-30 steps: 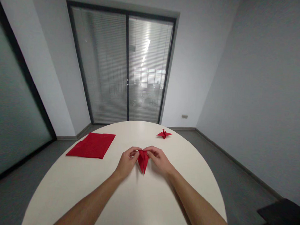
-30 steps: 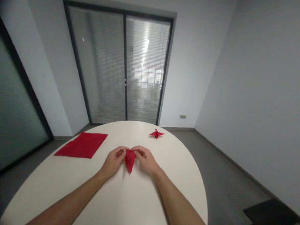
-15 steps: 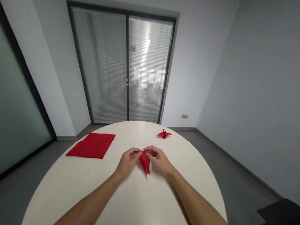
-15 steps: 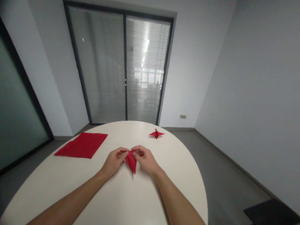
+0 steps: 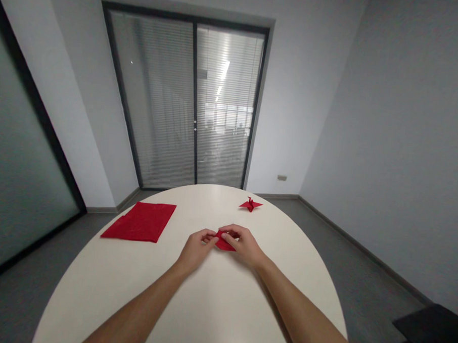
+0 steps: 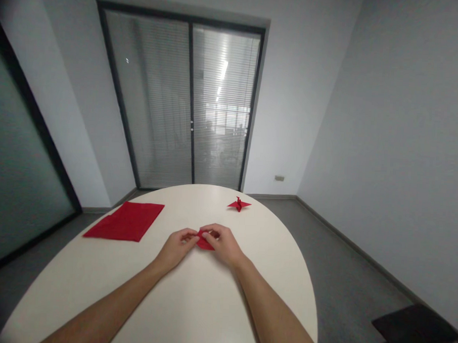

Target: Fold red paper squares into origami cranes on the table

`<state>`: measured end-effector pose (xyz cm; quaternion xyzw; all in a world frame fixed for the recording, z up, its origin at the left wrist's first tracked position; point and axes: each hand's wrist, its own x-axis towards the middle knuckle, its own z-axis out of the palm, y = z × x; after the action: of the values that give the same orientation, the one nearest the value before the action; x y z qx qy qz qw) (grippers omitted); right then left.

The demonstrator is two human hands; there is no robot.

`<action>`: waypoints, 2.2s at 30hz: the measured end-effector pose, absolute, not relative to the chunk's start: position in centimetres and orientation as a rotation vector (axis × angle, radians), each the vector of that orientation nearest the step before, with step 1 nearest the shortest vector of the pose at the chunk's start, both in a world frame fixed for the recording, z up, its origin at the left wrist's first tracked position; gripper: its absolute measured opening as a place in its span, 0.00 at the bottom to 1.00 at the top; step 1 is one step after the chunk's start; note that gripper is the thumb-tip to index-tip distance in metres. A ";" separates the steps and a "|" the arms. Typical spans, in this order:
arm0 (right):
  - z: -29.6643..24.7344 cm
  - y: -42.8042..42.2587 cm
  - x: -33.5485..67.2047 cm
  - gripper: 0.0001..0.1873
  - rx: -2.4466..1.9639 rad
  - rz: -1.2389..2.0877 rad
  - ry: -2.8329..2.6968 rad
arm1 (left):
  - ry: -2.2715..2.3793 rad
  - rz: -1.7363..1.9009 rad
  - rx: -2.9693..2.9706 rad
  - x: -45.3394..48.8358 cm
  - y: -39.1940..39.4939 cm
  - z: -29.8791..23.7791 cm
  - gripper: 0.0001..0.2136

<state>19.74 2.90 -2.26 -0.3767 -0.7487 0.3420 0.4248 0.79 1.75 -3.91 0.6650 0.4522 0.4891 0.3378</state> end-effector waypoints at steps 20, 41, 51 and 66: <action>-3.6 4.9 20.9 0.21 -0.904 1.036 -1.636 | 1.256 1.275 1.650 0.8 1.7 -3.8 0.09; -2.1 4.7 21.0 0.36 -0.885 1.160 -1.261 | 1.321 1.089 1.914 0.2 1.3 -4.1 0.09; -3.6 4.5 19.7 0.31 -0.734 1.318 -1.459 | 1.217 1.203 1.797 0.5 1.3 -3.5 0.09; -2.7 4.3 19.8 0.21 -0.845 1.155 -1.406 | 1.105 1.091 1.798 0.6 1.3 -3.3 0.10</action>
<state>19.79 4.31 -2.67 -0.3552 -0.5909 0.4854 0.5376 0.63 1.27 -3.28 0.7019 0.4314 0.4261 0.3738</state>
